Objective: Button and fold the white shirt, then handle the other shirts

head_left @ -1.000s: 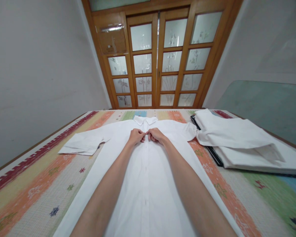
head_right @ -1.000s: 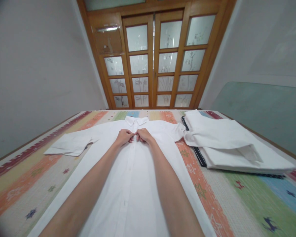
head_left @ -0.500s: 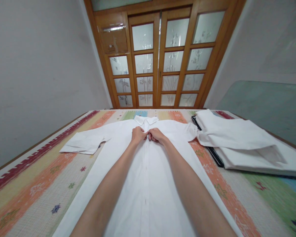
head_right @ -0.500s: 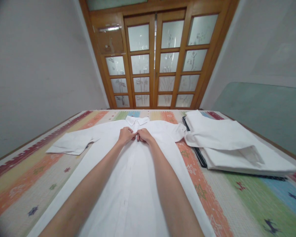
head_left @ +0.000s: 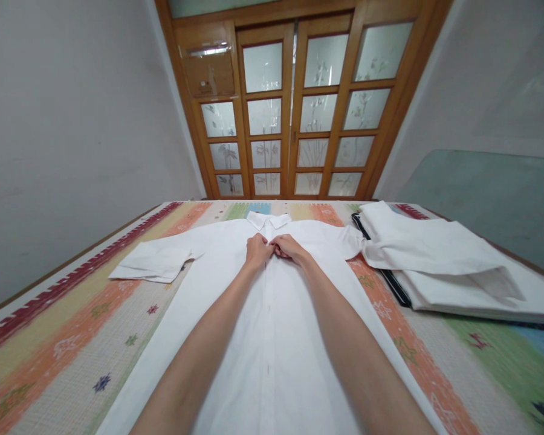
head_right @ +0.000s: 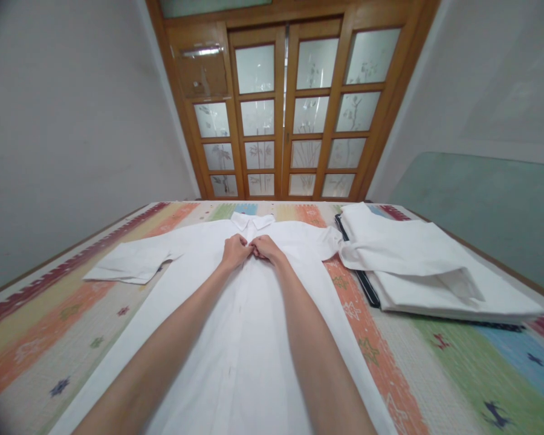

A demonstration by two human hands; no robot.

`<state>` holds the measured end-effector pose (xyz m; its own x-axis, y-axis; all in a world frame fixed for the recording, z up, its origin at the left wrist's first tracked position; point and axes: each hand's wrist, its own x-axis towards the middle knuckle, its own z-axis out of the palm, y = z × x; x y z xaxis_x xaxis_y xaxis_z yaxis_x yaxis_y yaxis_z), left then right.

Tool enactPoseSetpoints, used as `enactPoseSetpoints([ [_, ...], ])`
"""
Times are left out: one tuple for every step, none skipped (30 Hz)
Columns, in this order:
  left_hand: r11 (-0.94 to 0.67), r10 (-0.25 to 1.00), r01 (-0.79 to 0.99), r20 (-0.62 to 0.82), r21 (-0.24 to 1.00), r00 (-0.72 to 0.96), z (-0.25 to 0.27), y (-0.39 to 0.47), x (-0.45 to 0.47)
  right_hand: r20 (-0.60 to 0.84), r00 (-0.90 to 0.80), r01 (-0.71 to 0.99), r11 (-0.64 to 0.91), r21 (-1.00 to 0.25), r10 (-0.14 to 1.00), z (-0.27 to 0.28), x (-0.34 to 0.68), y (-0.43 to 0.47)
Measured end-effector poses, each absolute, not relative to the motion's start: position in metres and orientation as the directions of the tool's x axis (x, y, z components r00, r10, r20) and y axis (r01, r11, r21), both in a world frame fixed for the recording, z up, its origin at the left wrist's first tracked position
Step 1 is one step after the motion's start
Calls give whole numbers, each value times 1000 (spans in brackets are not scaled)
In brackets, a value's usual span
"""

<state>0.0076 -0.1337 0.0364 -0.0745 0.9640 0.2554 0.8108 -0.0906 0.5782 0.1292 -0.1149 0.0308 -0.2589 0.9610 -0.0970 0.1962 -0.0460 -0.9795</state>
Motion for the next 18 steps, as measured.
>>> enactPoseSetpoints([
  [-94,964,806,256,584,-72,36,-133,7,-93,-256,196,-43,-980,962,31,129,-115],
  [-98,964,802,257,589,-71,35,-133,7,-90,-253,197,-40,-980,963,30,129,-115],
  [-101,963,798,260,595,-72,34,-132,7,-88,-251,198,-38,-980,964,30,129,-115],
  [-104,962,793,264,601,-74,34,-132,8,-88,-249,199,-38,-979,965,29,128,-115],
  [-107,960,787,268,607,-77,33,-132,8,-88,-247,200,-38,-979,965,29,128,-114],
  [-108,959,781,273,615,-82,32,-132,8,-90,-246,201,-40,-979,965,28,128,-114],
  [-109,957,774,277,624,-89,31,-131,8,-92,-245,201,-42,-979,965,28,128,-114],
  [-111,955,765,282,635,-95,29,-131,8,-96,-244,202,-46,-978,965,28,127,-114],
  [-114,953,754,286,646,-101,28,-131,8,-100,-243,203,-50,-978,965,29,127,-114],
  [-119,951,742,291,660,-106,27,-131,8,-105,-241,205,-55,-977,965,29,127,-114],
  [-125,950,728,294,674,-109,26,-131,7,-112,-239,210,-61,-976,965,30,127,-114],
  [-132,949,711,296,690,-111,25,-130,6,-119,-236,216,-67,-974,965,32,127,-115],
  [-138,949,693,295,707,-113,24,-130,4,-127,-232,224,-74,-972,964,33,126,-115],
  [-142,949,674,293,725,-115,23,-129,2,-135,-226,234,-81,-969,965,35,126,-115],
  [-145,950,654,288,743,-117,22,-128,0,-141,-217,245,-86,-966,966,36,125,-115],
  [-147,952,633,282,760,-117,21,-127,-2,-144,-204,257,-89,-962,968,37,124,-114],
  [-149,954,612,275,776,-116,20,-126,-3,-142,-189,271,-88,-959,972,37,122,-113],
  [-151,957,592,267,791,-113,20,-126,-5,-136,-170,285,-83,-955,976,37,120,-112],
])
